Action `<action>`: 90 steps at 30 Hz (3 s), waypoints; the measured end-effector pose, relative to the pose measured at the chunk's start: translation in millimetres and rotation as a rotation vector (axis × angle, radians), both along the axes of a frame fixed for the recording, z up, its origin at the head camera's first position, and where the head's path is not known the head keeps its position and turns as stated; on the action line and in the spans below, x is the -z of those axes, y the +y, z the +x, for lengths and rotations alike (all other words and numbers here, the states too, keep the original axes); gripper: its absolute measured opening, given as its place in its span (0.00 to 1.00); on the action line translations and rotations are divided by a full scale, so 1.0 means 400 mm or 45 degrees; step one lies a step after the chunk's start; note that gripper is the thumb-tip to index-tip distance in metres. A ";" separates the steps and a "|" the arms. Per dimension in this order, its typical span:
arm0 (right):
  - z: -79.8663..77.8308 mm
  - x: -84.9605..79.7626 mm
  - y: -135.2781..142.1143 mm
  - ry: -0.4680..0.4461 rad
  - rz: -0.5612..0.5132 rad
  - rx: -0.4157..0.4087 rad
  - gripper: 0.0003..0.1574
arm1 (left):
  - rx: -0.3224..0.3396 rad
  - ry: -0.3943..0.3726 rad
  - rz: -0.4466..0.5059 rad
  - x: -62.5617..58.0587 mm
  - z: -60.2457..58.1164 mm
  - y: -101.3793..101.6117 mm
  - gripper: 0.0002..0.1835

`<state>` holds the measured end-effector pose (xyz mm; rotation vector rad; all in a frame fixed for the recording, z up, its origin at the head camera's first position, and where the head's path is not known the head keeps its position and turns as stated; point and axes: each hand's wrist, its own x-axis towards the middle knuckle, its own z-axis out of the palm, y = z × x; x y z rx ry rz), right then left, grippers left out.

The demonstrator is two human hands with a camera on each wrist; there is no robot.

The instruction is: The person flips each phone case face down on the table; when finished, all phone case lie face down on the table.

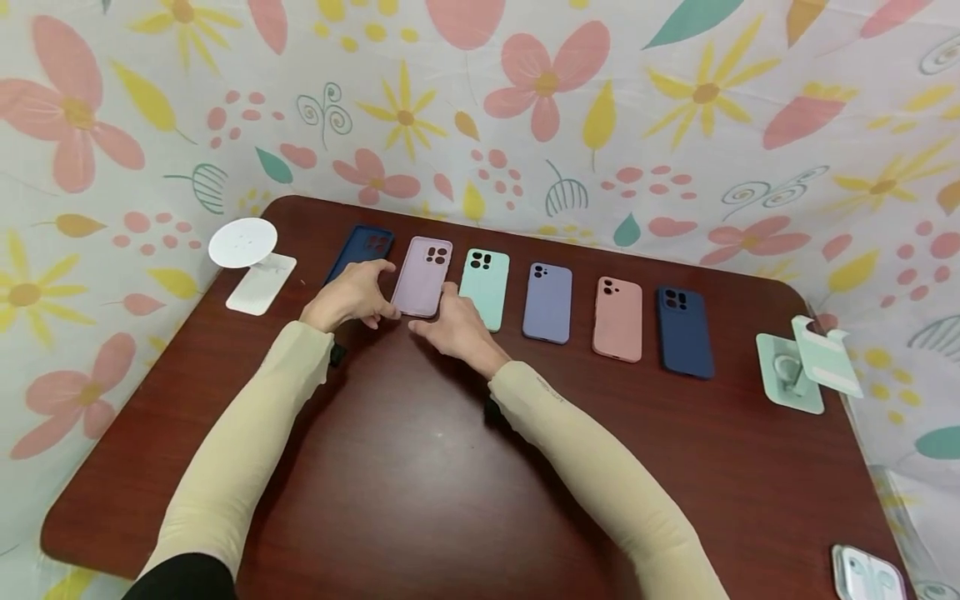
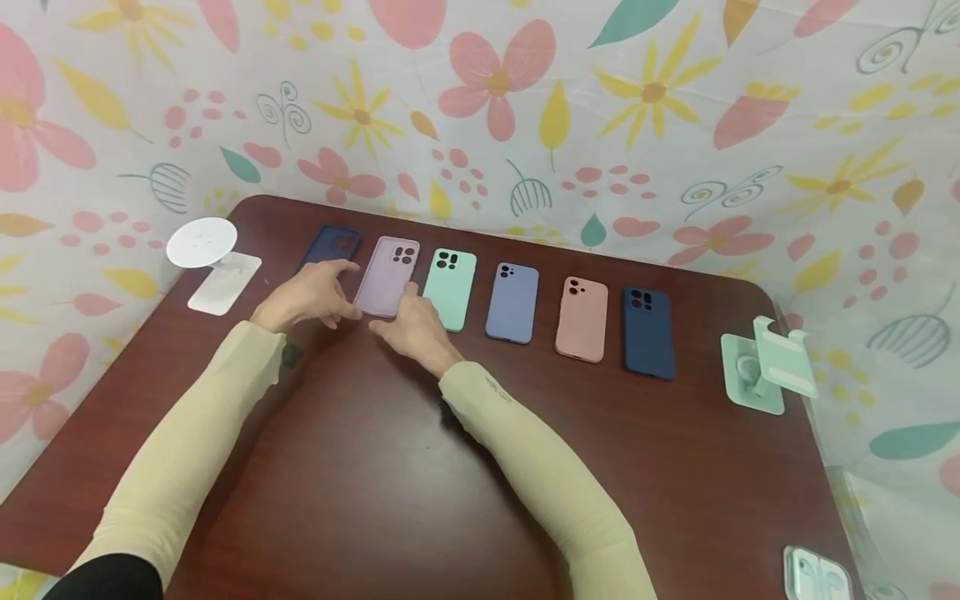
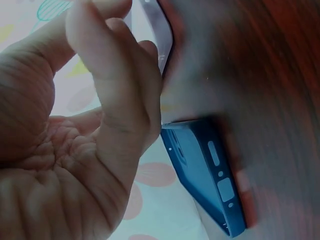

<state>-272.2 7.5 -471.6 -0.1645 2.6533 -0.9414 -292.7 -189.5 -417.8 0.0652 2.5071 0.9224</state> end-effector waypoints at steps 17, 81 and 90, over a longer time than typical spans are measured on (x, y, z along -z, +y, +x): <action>-0.073 0.046 -0.045 -0.143 0.052 0.072 0.61 | 0.081 -0.058 -0.137 0.007 -0.030 0.007 0.53; -0.054 0.084 -0.045 0.093 -0.157 0.087 0.62 | -0.177 0.186 -0.024 0.049 -0.019 0.045 0.36; -0.052 0.075 -0.047 0.070 -0.216 0.080 0.59 | -0.149 0.162 0.022 0.051 -0.020 0.047 0.36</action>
